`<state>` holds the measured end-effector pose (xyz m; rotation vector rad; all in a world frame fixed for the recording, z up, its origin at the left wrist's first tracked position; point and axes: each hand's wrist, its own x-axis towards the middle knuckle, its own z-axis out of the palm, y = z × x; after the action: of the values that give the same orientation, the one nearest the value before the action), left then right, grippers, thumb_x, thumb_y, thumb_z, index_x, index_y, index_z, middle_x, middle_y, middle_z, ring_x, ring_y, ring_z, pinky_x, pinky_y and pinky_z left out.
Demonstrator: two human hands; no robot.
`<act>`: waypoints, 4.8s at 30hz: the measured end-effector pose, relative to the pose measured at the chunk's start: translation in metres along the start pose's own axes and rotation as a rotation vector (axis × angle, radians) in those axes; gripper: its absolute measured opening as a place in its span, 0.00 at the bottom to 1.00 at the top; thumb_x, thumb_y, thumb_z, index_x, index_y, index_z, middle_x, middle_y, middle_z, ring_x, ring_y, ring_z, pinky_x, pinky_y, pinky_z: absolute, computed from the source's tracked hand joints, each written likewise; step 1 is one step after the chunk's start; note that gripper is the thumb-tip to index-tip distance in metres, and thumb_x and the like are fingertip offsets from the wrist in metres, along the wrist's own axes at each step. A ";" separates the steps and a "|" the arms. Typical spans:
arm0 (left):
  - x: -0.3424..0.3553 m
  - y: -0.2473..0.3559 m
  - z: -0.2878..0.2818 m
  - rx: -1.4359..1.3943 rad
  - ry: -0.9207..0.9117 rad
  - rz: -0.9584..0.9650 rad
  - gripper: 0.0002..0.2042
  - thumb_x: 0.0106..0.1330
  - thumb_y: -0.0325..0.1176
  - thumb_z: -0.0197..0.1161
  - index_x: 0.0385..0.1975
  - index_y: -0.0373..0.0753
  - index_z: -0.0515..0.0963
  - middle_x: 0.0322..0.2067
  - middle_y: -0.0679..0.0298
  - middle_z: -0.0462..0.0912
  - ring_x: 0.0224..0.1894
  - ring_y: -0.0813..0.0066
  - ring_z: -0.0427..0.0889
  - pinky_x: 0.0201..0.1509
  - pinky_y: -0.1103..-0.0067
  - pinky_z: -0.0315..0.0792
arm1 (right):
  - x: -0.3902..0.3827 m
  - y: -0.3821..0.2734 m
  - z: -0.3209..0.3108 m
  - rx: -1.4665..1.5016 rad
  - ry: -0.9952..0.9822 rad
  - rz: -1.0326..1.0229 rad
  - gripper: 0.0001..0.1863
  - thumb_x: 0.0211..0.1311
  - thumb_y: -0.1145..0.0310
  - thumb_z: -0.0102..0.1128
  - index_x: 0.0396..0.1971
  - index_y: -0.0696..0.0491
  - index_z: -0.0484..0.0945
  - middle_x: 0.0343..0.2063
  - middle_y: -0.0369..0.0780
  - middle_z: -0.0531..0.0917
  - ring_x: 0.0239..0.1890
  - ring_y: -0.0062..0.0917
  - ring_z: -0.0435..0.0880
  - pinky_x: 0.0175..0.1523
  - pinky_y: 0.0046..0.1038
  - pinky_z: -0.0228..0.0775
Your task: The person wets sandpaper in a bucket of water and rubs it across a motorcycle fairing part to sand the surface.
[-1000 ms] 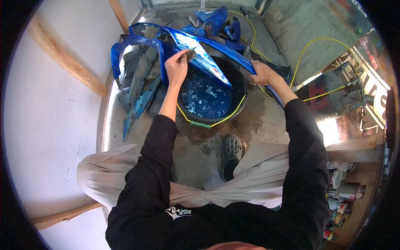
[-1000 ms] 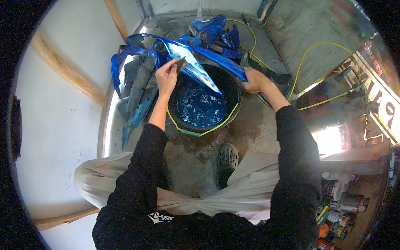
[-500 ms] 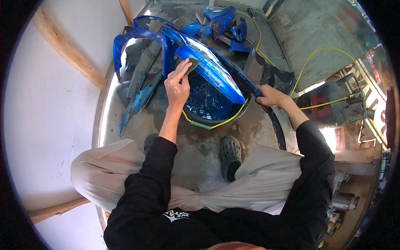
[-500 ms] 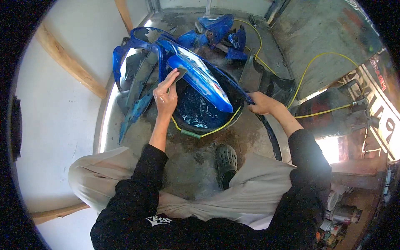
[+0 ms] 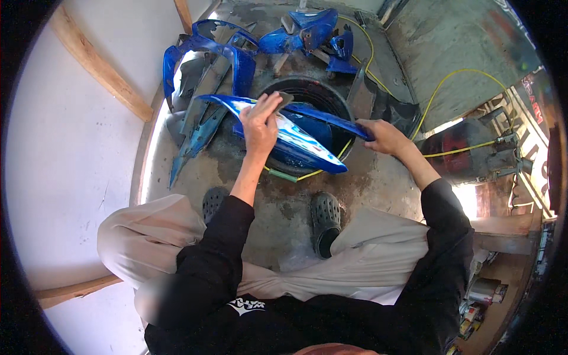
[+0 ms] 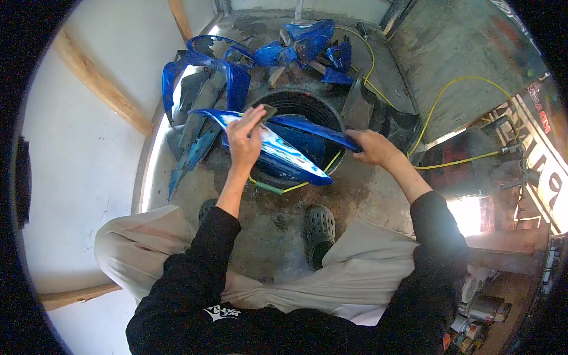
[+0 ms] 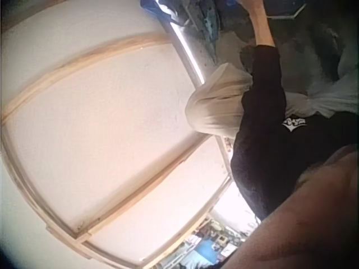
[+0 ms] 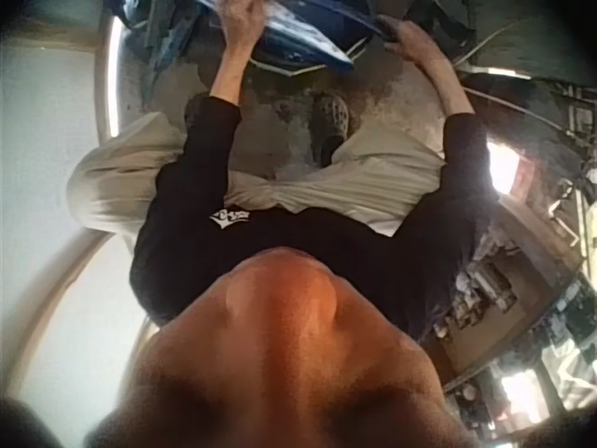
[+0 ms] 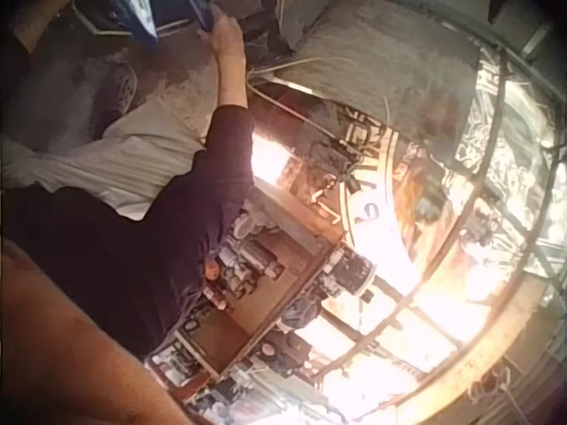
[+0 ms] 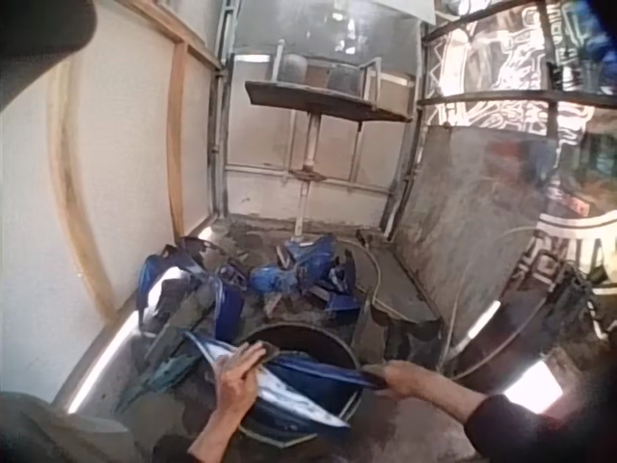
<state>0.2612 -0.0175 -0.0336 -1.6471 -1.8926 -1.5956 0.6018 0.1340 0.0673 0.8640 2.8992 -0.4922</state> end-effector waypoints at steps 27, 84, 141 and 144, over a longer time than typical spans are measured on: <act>-0.022 0.043 -0.010 0.132 -0.007 0.065 0.21 0.73 0.22 0.58 0.63 0.39 0.85 0.68 0.55 0.84 0.77 0.55 0.74 0.76 0.57 0.64 | 0.055 -0.101 0.001 0.932 -0.102 0.237 0.22 0.88 0.53 0.54 0.55 0.60 0.81 0.21 0.33 0.80 0.18 0.18 0.81 0.22 0.24 0.72; -0.017 0.069 0.011 -0.025 -0.087 0.152 0.20 0.77 0.23 0.57 0.66 0.43 0.83 0.69 0.63 0.84 0.75 0.67 0.77 0.70 0.63 0.57 | 0.076 -0.092 -0.040 0.401 -0.071 0.108 0.36 0.53 0.64 0.73 0.64 0.62 0.80 0.46 0.58 0.90 0.48 0.51 0.91 0.56 0.43 0.81; 0.013 0.041 0.005 -0.130 0.043 0.032 0.23 0.72 0.18 0.60 0.65 0.40 0.85 0.65 0.48 0.85 0.72 0.49 0.80 0.77 0.62 0.73 | 0.084 -0.075 -0.026 0.407 0.014 -0.009 0.36 0.52 0.69 0.76 0.64 0.60 0.81 0.39 0.48 0.91 0.37 0.31 0.90 0.45 0.37 0.82; 0.005 0.068 0.008 -0.410 -0.238 0.182 0.22 0.72 0.17 0.59 0.64 0.40 0.85 0.65 0.48 0.85 0.73 0.48 0.80 0.77 0.62 0.73 | 0.083 -0.049 -0.021 0.340 0.167 -0.230 0.35 0.53 0.69 0.74 0.65 0.60 0.81 0.35 0.44 0.90 0.31 0.28 0.88 0.39 0.35 0.80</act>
<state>0.3165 -0.0205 0.0061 -2.1891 -1.5187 -1.8707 0.5060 0.1459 0.0872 0.6312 3.1398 -1.0027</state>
